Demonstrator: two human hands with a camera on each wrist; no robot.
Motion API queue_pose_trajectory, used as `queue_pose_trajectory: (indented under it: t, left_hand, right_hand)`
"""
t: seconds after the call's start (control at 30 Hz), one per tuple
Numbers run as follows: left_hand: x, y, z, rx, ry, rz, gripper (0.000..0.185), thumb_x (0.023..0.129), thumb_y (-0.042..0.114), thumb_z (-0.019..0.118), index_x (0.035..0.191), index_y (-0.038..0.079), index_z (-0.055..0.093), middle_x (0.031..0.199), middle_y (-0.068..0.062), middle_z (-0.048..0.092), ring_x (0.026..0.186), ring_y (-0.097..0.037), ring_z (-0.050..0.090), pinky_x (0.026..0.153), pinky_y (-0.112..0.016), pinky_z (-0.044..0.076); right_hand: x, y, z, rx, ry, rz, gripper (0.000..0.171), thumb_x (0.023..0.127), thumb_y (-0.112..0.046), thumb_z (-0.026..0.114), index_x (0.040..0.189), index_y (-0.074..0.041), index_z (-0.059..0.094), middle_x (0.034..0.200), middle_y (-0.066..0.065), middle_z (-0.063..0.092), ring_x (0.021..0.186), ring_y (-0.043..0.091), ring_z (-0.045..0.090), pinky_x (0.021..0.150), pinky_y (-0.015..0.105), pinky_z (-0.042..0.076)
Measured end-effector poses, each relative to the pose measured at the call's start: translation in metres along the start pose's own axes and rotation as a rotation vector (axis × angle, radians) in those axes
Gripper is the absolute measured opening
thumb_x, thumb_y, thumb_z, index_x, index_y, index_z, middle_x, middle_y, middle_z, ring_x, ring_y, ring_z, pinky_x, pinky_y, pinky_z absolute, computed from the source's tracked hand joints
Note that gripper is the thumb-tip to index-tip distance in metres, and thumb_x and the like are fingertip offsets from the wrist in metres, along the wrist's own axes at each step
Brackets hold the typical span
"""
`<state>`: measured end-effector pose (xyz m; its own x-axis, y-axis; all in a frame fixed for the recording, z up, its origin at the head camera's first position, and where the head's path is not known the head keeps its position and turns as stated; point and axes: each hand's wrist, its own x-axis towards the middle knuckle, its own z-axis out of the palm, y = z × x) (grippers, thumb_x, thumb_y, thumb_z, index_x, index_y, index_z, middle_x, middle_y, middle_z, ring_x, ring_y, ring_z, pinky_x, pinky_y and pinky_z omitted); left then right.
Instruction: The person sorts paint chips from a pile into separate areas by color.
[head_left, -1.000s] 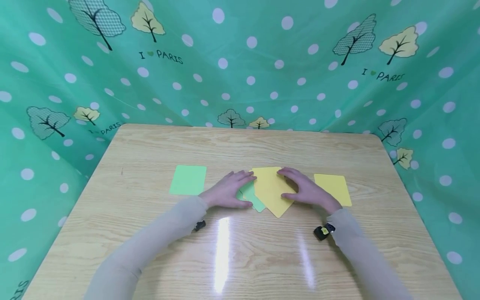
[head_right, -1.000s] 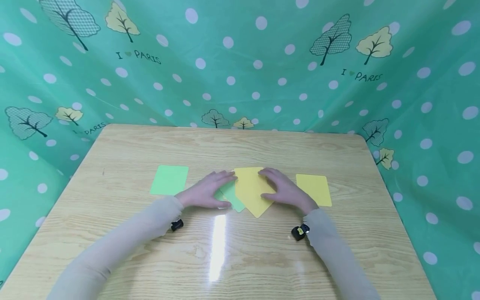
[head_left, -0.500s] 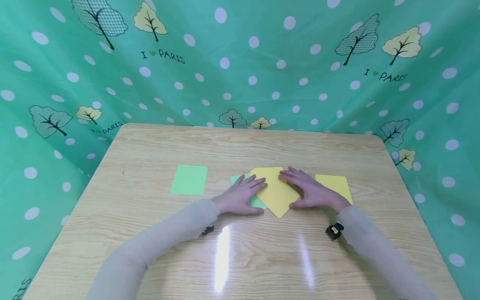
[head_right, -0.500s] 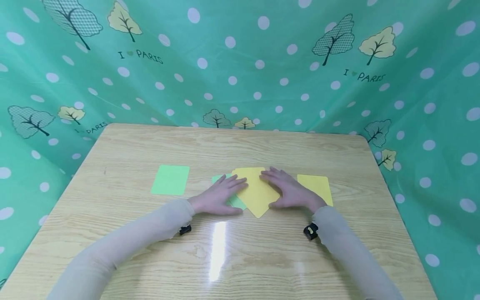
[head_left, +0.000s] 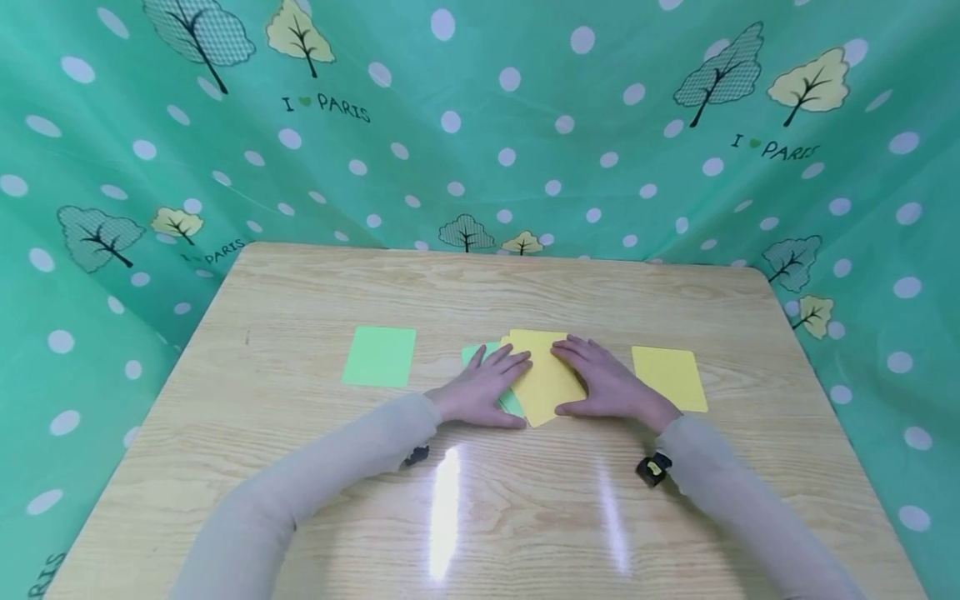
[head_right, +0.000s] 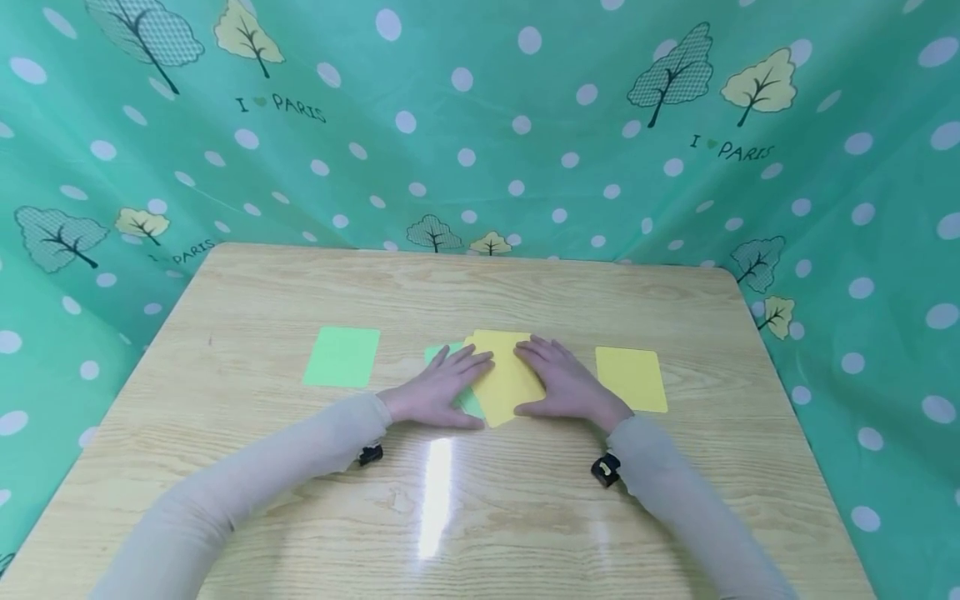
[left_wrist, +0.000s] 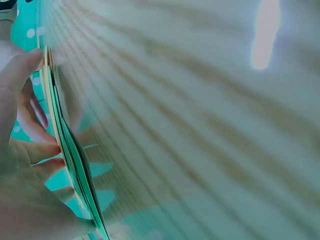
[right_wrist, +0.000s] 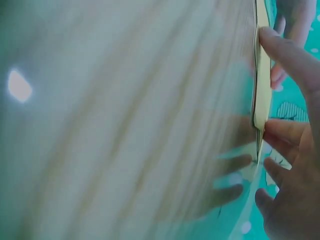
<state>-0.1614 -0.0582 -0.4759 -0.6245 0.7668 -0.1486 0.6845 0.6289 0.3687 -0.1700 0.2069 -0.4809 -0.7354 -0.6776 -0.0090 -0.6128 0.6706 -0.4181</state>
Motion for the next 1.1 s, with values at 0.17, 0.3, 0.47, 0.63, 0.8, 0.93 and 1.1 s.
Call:
queue_pose_trajectory:
  t: [0.17,0.3,0.47,0.63,0.8,0.93,1.1]
  left_hand:
    - [0.001,-0.002,0.001,0.03,-0.021,-0.03,0.1,0.087,0.061,0.059,0.154,0.003,0.014,0.161,-0.01,0.008,0.146,-0.031,0.0,0.112,-0.06,-0.002]
    - [0.003,-0.004,0.002,0.05,-0.016,-0.051,0.1,0.088,0.061,0.057,0.154,0.001,0.011,0.16,-0.013,0.005,0.146,-0.031,-0.002,0.112,-0.06,-0.002]
    - [0.005,-0.006,0.002,0.047,-0.042,-0.069,0.101,0.087,0.057,0.059,0.154,0.001,0.008,0.161,-0.012,0.001,0.145,-0.03,-0.004,0.112,-0.058,-0.004]
    - [0.005,-0.009,-0.002,0.014,-0.069,-0.078,0.101,0.084,0.05,0.061,0.154,0.002,0.005,0.161,-0.01,-0.002,0.146,-0.028,-0.006,0.113,-0.056,-0.006]
    - [0.003,-0.012,-0.003,0.014,-0.09,-0.062,0.102,0.086,0.051,0.059,0.154,0.003,0.001,0.161,-0.009,-0.005,0.145,-0.027,-0.008,0.113,-0.055,-0.008]
    - [0.0,-0.013,-0.003,0.001,-0.07,-0.052,0.107,0.085,0.055,0.062,0.153,-0.001,0.002,0.16,-0.013,-0.004,0.145,-0.029,-0.006,0.114,-0.054,-0.005]
    - [-0.002,-0.014,-0.005,-0.035,-0.03,-0.05,0.111,0.081,0.057,0.068,0.152,-0.005,0.009,0.16,-0.017,0.004,0.146,-0.032,-0.001,0.116,-0.051,-0.001]
  right_hand:
    - [0.004,-0.007,0.004,-0.023,0.026,0.051,0.096,0.078,-0.054,0.073,0.144,0.006,0.037,0.148,0.021,0.036,0.138,0.037,0.028,0.115,0.051,0.017]
    - [0.005,-0.007,0.006,-0.016,0.02,0.064,0.098,0.079,-0.056,0.072,0.146,0.005,0.034,0.15,0.021,0.033,0.137,0.038,0.03,0.112,0.051,0.024]
    - [0.005,-0.006,0.005,0.033,0.009,0.042,0.102,0.075,-0.052,0.077,0.147,0.005,0.032,0.15,0.021,0.031,0.137,0.038,0.028,0.111,0.053,0.025]
    - [0.005,-0.002,0.004,0.066,-0.019,0.02,0.1,0.077,-0.047,0.077,0.149,0.002,0.028,0.154,0.018,0.027,0.142,0.036,0.018,0.114,0.052,0.016]
    - [0.004,0.0,0.003,0.085,-0.016,0.014,0.099,0.077,-0.048,0.077,0.15,0.0,0.029,0.154,0.016,0.029,0.142,0.036,0.018,0.114,0.053,0.014]
    - [0.005,0.0,0.004,0.096,0.003,0.004,0.098,0.076,-0.048,0.079,0.149,-0.001,0.033,0.151,0.016,0.032,0.139,0.035,0.025,0.113,0.054,0.019]
    - [0.007,0.0,0.006,0.098,0.007,0.0,0.099,0.073,-0.047,0.081,0.148,-0.001,0.035,0.147,0.018,0.034,0.133,0.036,0.031,0.108,0.055,0.028]
